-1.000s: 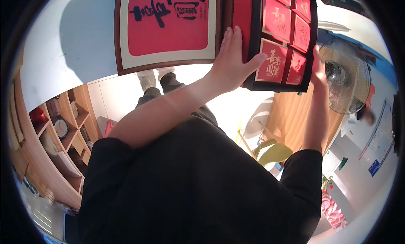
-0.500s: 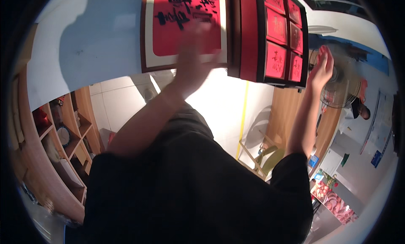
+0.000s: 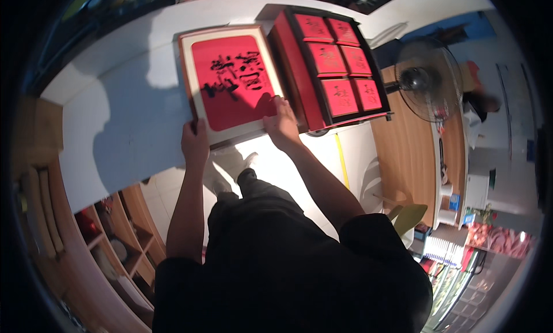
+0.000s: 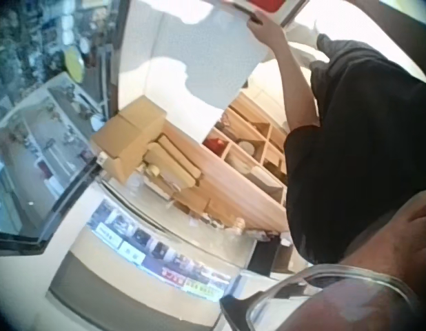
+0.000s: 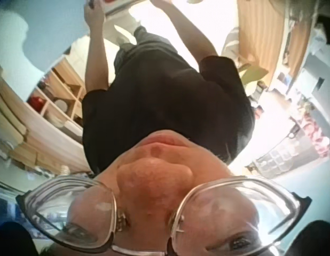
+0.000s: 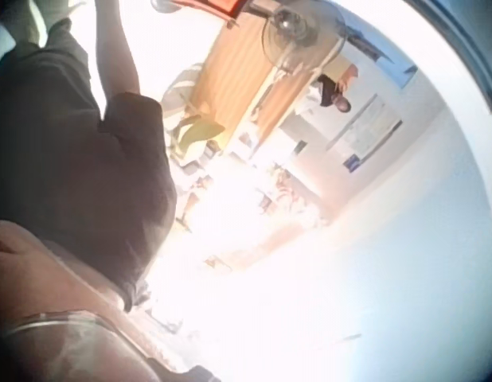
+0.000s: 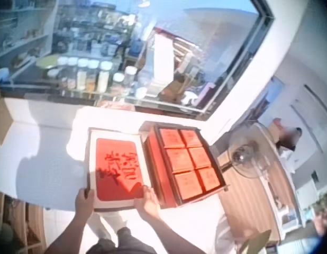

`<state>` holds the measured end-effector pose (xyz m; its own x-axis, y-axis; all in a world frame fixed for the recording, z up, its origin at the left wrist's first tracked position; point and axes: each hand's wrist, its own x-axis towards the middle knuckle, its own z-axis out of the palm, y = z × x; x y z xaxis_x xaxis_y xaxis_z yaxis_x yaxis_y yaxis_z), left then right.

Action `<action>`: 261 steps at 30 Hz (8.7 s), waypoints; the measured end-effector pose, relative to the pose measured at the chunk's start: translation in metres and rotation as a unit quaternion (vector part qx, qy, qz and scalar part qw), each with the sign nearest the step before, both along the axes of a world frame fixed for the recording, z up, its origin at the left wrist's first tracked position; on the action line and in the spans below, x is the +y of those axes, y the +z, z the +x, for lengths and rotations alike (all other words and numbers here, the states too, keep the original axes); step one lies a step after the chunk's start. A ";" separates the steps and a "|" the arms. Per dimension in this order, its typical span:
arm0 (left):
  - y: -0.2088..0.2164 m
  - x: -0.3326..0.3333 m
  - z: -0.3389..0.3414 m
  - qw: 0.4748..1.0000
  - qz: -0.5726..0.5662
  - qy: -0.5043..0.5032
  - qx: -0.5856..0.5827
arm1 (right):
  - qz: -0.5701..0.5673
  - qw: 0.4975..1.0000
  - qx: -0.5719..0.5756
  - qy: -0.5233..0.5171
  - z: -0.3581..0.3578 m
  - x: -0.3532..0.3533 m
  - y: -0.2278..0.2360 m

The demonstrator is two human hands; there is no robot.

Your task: The person folds flat red cardboard pieces into small rectangular boxes by hand. They place the assembled boxes into a black display tray. Finally, they lift the tray and place it into a larger brown cardboard shipping box.

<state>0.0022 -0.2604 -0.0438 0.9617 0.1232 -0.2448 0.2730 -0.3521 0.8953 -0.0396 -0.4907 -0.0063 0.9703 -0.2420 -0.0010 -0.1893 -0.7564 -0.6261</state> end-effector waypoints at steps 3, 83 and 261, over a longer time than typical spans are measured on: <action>-0.005 0.009 0.000 0.993 -0.109 0.039 -0.020 | -0.080 0.997 -0.024 -0.005 -0.005 -0.001 0.011; 0.154 -0.246 -0.033 0.968 0.121 -0.202 -0.088 | 0.039 0.998 -0.010 0.052 0.168 -0.329 0.097; -0.347 -1.543 -2.551 0.569 0.404 -0.655 0.290 | 0.107 0.728 -0.039 -0.677 -2.791 -1.256 -0.138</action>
<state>-2.5489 -1.8036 -0.3907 0.1437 -0.3093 -0.9400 -0.5308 -0.8258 0.1906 -2.8311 -1.7468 -0.1444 -0.1570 -0.9781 -0.1363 -0.6279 0.2054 -0.7507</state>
